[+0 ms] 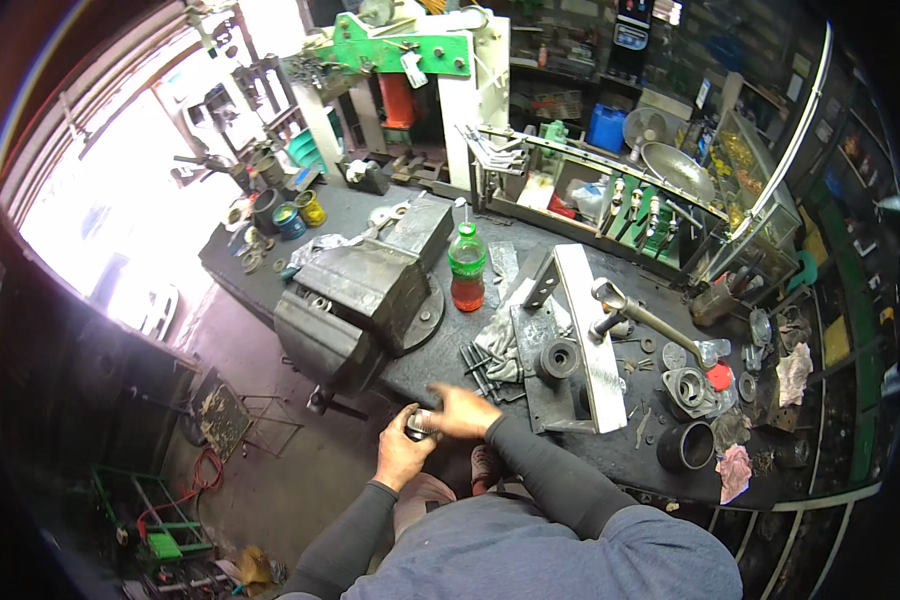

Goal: The person uses a hammer to tap a small metal gear held in a bench vise, then applies liquid from a bottle and wipes the gear with a cloth. The person repeatedly taps, wipes, and repositions the gear on the workbench.

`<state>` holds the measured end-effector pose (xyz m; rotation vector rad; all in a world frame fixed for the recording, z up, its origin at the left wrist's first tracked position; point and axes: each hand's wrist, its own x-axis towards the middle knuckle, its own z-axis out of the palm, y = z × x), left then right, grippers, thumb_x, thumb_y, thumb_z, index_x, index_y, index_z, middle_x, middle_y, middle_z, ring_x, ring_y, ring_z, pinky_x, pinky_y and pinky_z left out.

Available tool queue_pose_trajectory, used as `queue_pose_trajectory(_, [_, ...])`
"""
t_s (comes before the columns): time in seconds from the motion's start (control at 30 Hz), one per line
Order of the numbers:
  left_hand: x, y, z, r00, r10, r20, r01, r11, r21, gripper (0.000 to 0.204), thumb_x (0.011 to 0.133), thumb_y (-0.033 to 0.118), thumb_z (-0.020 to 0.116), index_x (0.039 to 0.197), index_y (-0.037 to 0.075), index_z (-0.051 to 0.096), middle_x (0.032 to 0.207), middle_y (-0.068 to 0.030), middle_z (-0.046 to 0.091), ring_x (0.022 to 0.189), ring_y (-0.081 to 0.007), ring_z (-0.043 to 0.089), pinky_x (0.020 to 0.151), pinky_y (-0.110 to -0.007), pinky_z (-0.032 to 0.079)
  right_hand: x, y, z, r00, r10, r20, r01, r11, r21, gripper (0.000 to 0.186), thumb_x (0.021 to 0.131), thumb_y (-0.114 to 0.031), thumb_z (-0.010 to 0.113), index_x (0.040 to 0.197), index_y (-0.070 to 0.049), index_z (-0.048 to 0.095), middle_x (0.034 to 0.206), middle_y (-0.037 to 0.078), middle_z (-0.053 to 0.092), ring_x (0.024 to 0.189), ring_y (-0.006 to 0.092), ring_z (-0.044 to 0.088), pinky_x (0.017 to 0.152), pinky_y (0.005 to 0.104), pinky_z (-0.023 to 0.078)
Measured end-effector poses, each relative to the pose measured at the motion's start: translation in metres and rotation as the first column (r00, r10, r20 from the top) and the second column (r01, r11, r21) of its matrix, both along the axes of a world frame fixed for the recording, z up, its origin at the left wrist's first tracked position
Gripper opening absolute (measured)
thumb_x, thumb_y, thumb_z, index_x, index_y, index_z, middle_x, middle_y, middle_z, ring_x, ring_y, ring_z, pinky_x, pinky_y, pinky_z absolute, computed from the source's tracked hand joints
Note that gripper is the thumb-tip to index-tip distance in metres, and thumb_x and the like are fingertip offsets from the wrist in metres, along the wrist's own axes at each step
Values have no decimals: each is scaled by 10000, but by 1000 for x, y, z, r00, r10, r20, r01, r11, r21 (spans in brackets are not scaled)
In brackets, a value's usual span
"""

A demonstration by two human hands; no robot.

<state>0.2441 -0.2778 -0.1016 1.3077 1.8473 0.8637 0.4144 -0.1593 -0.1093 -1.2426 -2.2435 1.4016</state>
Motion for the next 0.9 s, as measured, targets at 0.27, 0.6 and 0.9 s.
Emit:
queue_pose_trajectory(0.27, [-24, 106, -57, 949, -263, -176, 278, 958, 65, 769, 836, 231, 956, 1513, 34, 649, 1439, -216, 721, 1329, -422, 701, 1145, -488, 564, 26, 235, -58, 492, -845, -210, 866, 451, 216, 461, 1030, -188, 745, 1433, 29, 692, 1254, 291, 801, 1195, 444, 777, 1028, 480, 613])
queue_pose_trajectory(0.6, [-58, 140, -71, 848, -526, -60, 529, 837, 139, 649, 851, 261, 970, 1398, 57, 685, 1371, -176, 764, 1259, -419, 731, 1049, -492, 595, 64, 368, -116, 572, -720, 394, 591, 694, 411, 580, 1037, -377, 659, 1438, 42, 638, 1353, 359, 745, 1268, 504, 742, 1090, 561, 600])
queue_pose_trajectory(0.9, [-62, 144, -85, 781, -620, -78, 624, 778, 70, 496, 892, 230, 921, 1327, 57, 756, 1304, -160, 790, 1238, -382, 746, 1057, -471, 596, 50, 381, -44, 442, -835, 328, 752, 544, 371, 844, 855, -382, 867, 1510, 63, 574, 1489, 344, 672, 1390, 471, 677, 1193, 510, 553])
